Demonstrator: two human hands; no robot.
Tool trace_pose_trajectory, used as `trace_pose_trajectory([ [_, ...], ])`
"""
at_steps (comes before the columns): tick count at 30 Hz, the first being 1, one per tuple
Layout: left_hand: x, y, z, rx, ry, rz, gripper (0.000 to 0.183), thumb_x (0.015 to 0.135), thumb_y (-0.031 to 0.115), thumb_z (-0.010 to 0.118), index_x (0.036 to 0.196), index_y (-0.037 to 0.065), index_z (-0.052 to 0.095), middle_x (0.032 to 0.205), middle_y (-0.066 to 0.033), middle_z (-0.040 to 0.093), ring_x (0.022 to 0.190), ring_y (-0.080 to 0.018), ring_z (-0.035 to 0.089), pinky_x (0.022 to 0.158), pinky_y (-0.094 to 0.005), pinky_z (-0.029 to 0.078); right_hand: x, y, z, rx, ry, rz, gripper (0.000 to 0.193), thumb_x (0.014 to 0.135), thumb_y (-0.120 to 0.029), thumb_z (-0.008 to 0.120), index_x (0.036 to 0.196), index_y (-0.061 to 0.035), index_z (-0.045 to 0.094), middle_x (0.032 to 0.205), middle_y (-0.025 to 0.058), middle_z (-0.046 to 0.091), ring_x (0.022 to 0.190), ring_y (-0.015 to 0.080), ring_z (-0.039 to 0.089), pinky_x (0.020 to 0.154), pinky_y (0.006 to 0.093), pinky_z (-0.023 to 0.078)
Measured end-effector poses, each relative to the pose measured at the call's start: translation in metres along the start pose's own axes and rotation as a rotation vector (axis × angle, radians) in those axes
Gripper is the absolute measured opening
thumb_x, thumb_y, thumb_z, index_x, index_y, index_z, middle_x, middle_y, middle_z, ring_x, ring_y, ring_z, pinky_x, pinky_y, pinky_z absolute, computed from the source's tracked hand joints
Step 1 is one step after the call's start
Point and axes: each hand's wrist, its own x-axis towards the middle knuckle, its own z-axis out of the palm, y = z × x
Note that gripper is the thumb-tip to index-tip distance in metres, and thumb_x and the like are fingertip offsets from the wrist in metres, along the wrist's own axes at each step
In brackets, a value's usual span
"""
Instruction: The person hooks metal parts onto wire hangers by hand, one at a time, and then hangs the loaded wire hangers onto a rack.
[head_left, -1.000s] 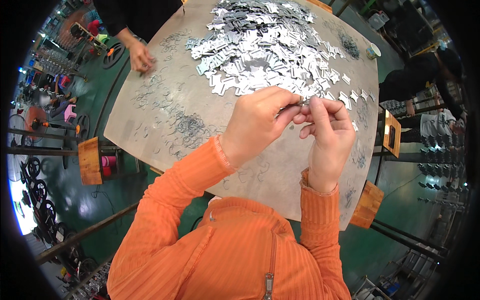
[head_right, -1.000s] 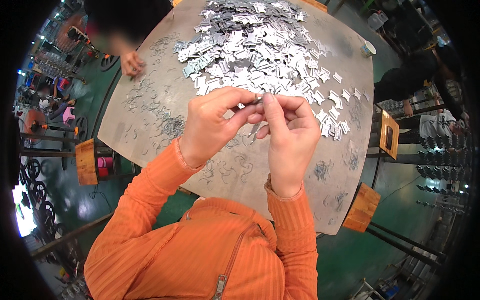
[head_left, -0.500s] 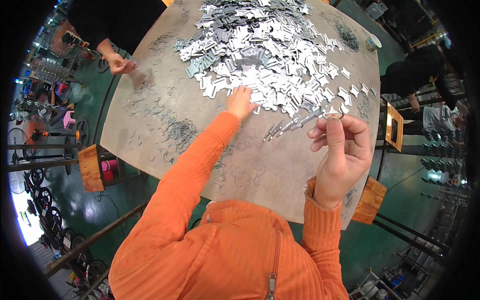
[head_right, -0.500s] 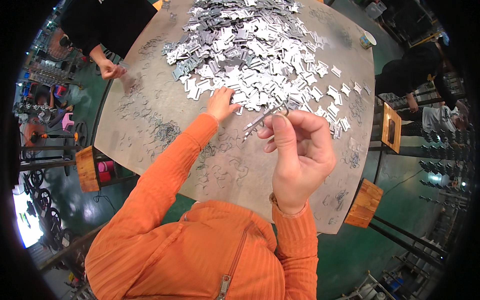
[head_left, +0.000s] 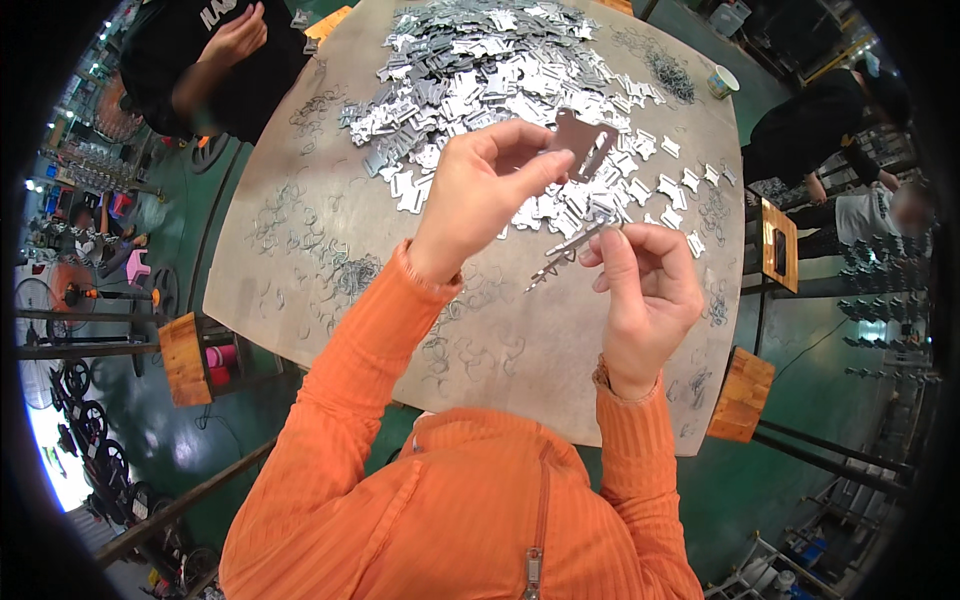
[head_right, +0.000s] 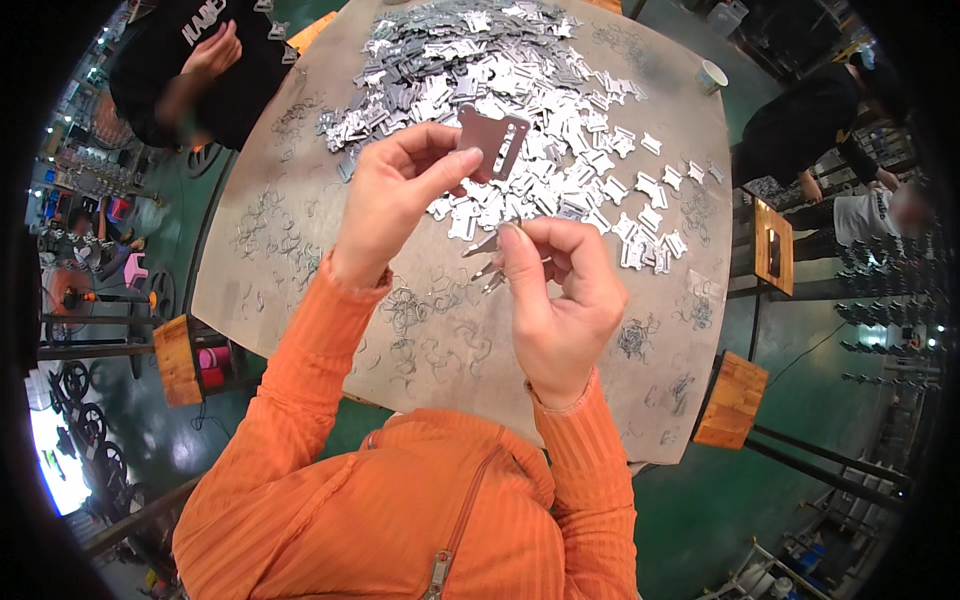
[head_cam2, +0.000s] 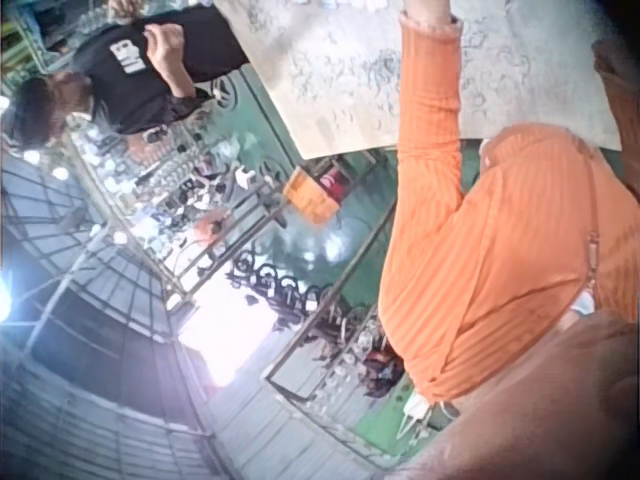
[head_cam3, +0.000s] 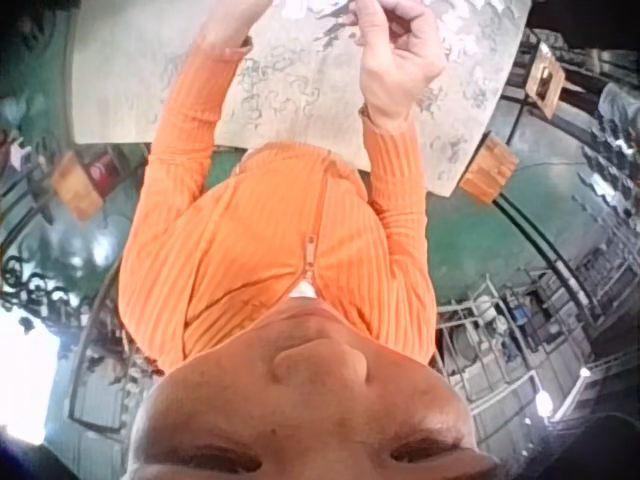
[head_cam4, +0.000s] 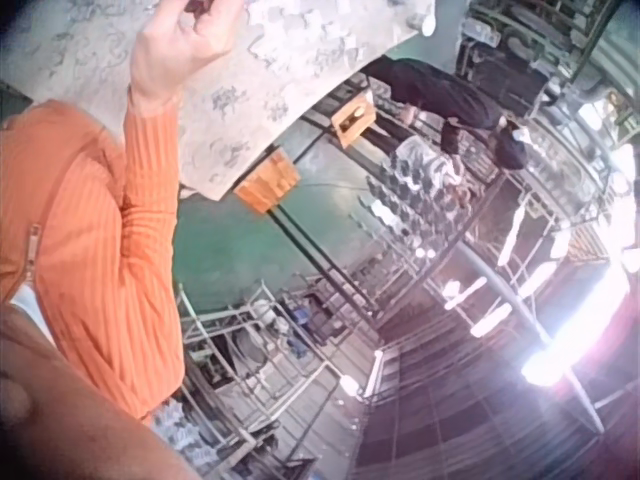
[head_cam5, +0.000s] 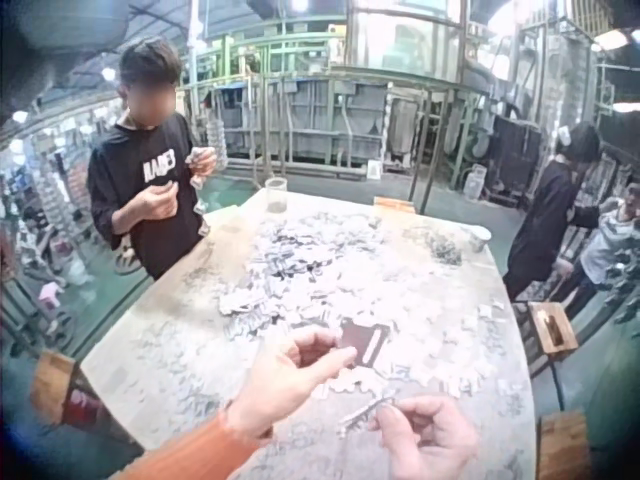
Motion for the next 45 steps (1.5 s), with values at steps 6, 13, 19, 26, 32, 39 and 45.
trace_pose_trajectory([
  [6,-0.026,0.041,0.005,0.048,-0.007,0.073,0.015,0.08,0.004,0.064,0.092,-0.004,0.059,0.082,-0.0061,0.064,0.073,-0.0094,0.061,0.066,-0.0213,0.049,0.0,0.0,0.008,-0.056,-0.009,-0.058,0.007,0.082,0.001,0.062,0.082,0.0033,0.055,0.071,0.0058,0.061,0.062,0.0093,0.059,0.054,0.02,0.047],
  [13,-0.039,0.049,0.005,0.129,0.045,0.138,0.016,0.079,0.004,0.066,0.091,-0.004,0.059,0.081,-0.0051,0.064,0.073,-0.0073,0.06,0.065,-0.0196,0.048,-0.007,-0.004,0.013,-0.088,-0.005,-0.121,0.007,0.081,0.001,0.062,0.08,0.0032,0.055,0.07,0.0061,0.062,0.06,0.01,0.06,0.053,0.0205,0.048],
  [19,-0.046,0.053,0.002,0.201,0.073,0.139,0.014,0.078,0.006,0.067,0.087,-0.003,0.061,0.079,-0.0029,0.063,0.07,-0.0056,0.058,0.062,-0.0188,0.047,-0.009,-0.004,0.02,-0.104,-0.011,-0.11,0.006,0.081,0.001,0.062,0.08,0.003,0.056,0.069,0.0059,0.062,0.059,0.0098,0.061,0.053,0.0205,0.048],
  [26,-0.043,0.061,-0.002,0.39,0.04,0.386,0.015,0.078,0.009,0.064,0.088,-0.003,0.062,0.07,-0.0044,0.062,0.062,-0.0069,0.058,0.056,-0.0201,0.045,-0.009,-0.016,0.026,-0.352,0.066,-0.216,0.015,0.077,-0.003,0.069,0.085,0.0008,0.058,0.07,0.0032,0.058,0.056,0.0065,0.051,0.049,0.0181,0.039],
  [32,-0.038,0.056,-0.015,0.118,-0.001,0.361,0.015,0.079,0.01,0.059,0.082,-0.004,0.061,0.063,-0.0055,0.061,0.054,-0.0068,0.054,0.05,-0.0208,0.043,-0.086,0.06,0.058,-0.506,-0.578,-0.228,0.009,0.077,-0.012,0.066,0.079,-0.0085,0.057,0.074,0.0064,0.056,0.056,0.0251,0.055,0.048,0.0315,0.043],
  [39,-0.037,0.048,-0.022,0.047,0.007,0.46,0.013,0.079,0.008,0.058,0.081,-0.004,0.061,0.063,-0.0052,0.061,0.057,-0.0076,0.055,0.053,-0.0218,0.044,-0.144,0.202,0.071,-0.676,-1.049,-0.009,0.009,0.075,-0.016,0.063,0.082,-0.012,0.059,0.083,0.0065,0.058,0.076,0.0284,0.06,0.063,0.0402,0.048],
  [45,-0.038,0.048,-0.03,0.037,-0.005,0.425,0.012,0.079,0.008,0.058,0.082,-0.003,0.061,0.064,-0.0046,0.061,0.058,-0.0071,0.056,0.053,-0.0214,0.044,-0.152,0.214,0.096,-0.734,-1.313,-0.292,0.007,0.075,-0.015,0.058,0.081,-0.0139,0.059,0.087,0.0052,0.056,0.085,0.0233,0.058,0.066,0.0383,0.048],
])
